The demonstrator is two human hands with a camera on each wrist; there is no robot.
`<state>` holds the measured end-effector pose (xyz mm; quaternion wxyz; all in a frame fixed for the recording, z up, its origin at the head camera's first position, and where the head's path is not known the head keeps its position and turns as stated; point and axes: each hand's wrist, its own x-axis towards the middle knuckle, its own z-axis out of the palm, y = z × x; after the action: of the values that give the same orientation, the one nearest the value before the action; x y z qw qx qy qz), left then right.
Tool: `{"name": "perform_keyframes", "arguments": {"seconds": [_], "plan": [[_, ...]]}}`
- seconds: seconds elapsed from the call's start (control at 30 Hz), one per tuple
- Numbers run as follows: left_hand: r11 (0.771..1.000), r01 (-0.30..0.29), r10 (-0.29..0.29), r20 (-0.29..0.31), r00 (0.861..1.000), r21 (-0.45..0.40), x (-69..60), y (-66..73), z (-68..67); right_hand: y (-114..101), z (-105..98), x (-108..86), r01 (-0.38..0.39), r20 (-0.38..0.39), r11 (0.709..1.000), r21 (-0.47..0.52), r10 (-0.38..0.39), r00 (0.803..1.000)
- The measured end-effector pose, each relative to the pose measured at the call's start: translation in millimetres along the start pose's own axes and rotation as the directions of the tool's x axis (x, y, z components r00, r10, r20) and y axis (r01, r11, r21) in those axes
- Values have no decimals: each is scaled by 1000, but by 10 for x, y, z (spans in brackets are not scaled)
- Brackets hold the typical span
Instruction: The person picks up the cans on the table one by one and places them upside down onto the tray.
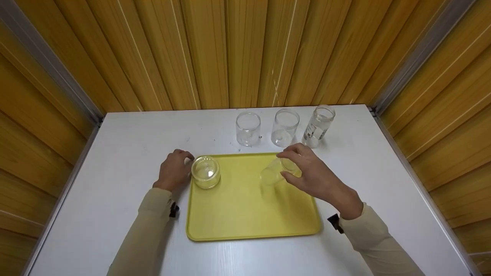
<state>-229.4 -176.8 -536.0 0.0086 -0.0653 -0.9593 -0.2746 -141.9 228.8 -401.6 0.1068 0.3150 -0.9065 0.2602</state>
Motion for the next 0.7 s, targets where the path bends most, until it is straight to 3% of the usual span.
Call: {"name": "perform_keyframes", "arguments": {"seconds": [0.2,0.7], "plan": [[999,-36,36,-14,999,29,-1,-27,22,8,-19,-33,-11,30,1000,-13,11,999],[997,-54,55,-15,998,50,-6,-46,30,45,-69,-130,-32,115,996,-87,42,992]]}}
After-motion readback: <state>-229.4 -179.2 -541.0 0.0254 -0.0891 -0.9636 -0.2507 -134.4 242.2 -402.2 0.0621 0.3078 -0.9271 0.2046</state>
